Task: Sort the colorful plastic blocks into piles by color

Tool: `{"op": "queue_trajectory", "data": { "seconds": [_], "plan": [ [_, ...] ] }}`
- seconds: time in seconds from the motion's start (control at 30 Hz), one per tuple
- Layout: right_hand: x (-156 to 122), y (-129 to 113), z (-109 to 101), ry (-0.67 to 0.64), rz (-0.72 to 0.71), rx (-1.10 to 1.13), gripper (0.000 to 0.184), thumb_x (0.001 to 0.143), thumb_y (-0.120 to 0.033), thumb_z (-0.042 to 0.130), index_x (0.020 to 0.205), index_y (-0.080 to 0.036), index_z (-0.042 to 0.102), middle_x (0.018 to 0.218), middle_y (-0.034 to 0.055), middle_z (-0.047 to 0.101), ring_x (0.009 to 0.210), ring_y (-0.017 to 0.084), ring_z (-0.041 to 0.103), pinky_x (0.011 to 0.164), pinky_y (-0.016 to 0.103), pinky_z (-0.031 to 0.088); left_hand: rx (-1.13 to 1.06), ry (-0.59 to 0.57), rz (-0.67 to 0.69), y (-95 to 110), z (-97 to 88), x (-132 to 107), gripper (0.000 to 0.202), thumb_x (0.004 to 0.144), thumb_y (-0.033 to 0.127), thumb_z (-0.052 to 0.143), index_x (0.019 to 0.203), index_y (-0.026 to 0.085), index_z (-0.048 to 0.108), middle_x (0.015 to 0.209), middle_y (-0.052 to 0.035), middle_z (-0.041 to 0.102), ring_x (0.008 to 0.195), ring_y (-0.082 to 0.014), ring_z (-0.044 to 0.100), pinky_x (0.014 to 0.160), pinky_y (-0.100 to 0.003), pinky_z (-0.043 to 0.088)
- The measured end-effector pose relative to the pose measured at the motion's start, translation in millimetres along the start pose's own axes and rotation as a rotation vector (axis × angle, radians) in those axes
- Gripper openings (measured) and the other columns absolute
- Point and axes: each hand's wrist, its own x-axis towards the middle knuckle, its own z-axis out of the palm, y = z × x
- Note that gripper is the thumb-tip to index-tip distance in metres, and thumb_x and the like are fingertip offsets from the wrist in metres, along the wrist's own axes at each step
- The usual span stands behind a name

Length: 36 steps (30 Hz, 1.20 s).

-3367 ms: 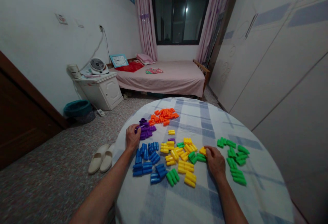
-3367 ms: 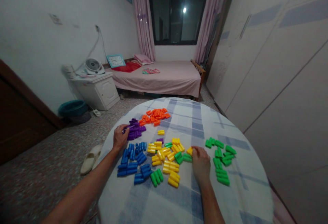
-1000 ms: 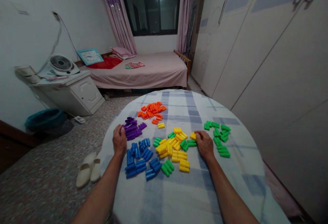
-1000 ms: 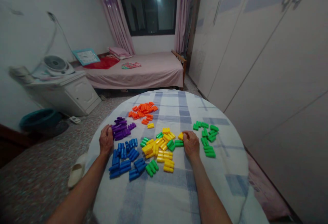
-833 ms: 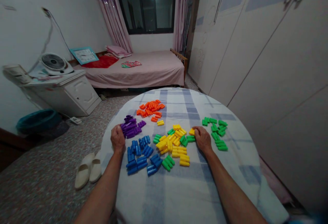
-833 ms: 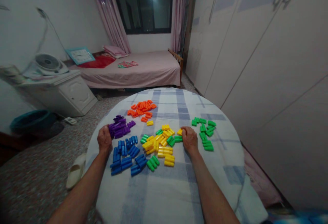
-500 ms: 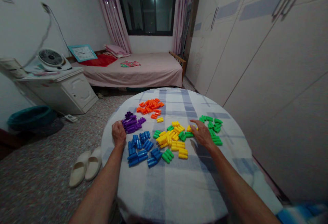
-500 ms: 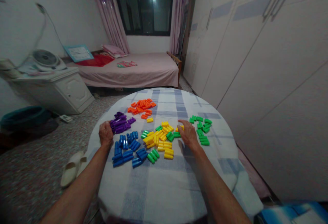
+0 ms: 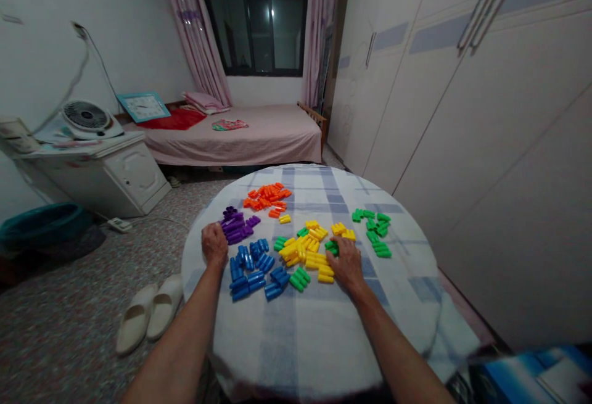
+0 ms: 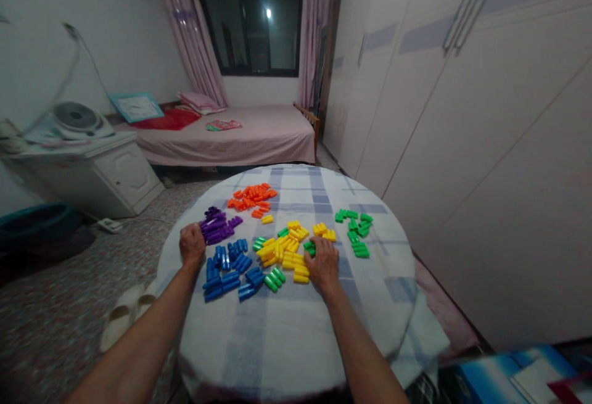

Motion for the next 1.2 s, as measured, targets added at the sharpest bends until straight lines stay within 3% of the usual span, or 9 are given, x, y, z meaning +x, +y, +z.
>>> {"op": "queue_trajectory", "data": {
  "seconds": [0.13,0.27,0.43,0.53,0.7,0.8,1.07,1.2],
  "plan": [
    [-7,1,-8,-0.022,-0.022,-0.018,0.031,0.076,-0.018,0.048,0.106,-0.02,0.057,0.106,0.0068,0.061,0.103,0.021,0.051,0.091,0.037,0.036,0.0,-0.01,-0.025,1,0.5,0,0.03,0.09,0.03,0.029,0.077,0.02,0.055,0.084,-0.0079,0.057,0.099,-0.0247,0.052,0.093,-0.041,0.042],
    [-10,19,-21,-0.064,-0.076,-0.04,0.032,0.078,-0.018,0.046,0.108,-0.021,0.058,0.109,0.007,0.061,0.106,0.021,0.052,0.092,0.037,0.036,0.005,-0.019,-0.04,1,0.5,0,0.03,0.09,0.03,0.029,0.077,0.02,0.054,0.085,-0.0089,0.057,0.098,-0.0255,0.052,0.092,-0.041,0.042],
    [-7,37,-43,0.073,0.021,-0.226,0.037,0.08,-0.02,0.045,0.116,-0.019,0.056,0.121,0.0106,0.056,0.121,0.027,0.043,0.101,0.047,0.03,0.011,-0.022,-0.041,1,1.6,0,0.03,0.09,0.029,0.028,0.078,0.02,0.055,0.089,-0.0102,0.058,0.102,-0.0253,0.051,0.094,-0.041,0.041],
    [-12,16,-49,0.072,-0.045,-0.168,0.04,0.081,-0.023,0.047,0.12,-0.019,0.054,0.128,0.0117,0.052,0.127,0.029,0.037,0.104,0.049,0.027,0.016,-0.034,-0.034,1,2.4,1,0.03,0.09,0.028,0.03,0.074,0.02,0.054,0.087,-0.0092,0.058,0.102,-0.0247,0.051,0.095,-0.04,0.04],
    [-41,-55,-39,-0.251,-0.419,0.114,0.042,0.082,-0.024,0.051,0.125,-0.025,0.051,0.132,0.007,0.05,0.125,0.022,0.04,0.102,0.04,0.033,0.028,-0.037,-0.026,-1,2.5,0,0.032,0.091,0.028,0.03,0.072,0.02,0.054,0.087,-0.0093,0.058,0.101,-0.0244,0.051,0.094,-0.039,0.04],
    [-56,-82,-29,-0.334,-0.443,0.106,0.043,0.081,-0.021,0.053,0.124,-0.029,0.051,0.13,0.0057,0.051,0.118,0.022,0.046,0.099,0.039,0.034,0.029,-0.031,-0.024,-1,1.9,0,0.033,0.091,0.03,0.029,0.076,0.019,0.056,0.089,-0.0101,0.059,0.101,-0.0248,0.052,0.094,-0.039,0.041],
    [-67,-85,-22,-0.285,-0.38,-0.014,0.035,0.078,-0.017,0.052,0.113,-0.022,0.055,0.122,0.0084,0.054,0.11,0.024,0.047,0.098,0.04,0.032,0.001,-0.041,-0.019,0,1.4,-1,0.031,0.089,0.025,0.031,0.083,0.018,0.061,0.093,-0.0106,0.06,0.105,-0.0244,0.051,0.095,-0.039,0.041],
    [-50,-91,-30,-0.263,-0.349,0.061,0.029,0.078,-0.018,0.052,0.106,-0.02,0.056,0.111,0.0084,0.055,0.102,0.022,0.049,0.091,0.035,0.037,-0.013,-0.04,-0.03,0,1.6,-1,0.031,0.089,0.024,0.031,0.082,0.019,0.061,0.091,-0.0097,0.06,0.106,-0.0239,0.051,0.097,-0.038,0.039]
  ]
}}
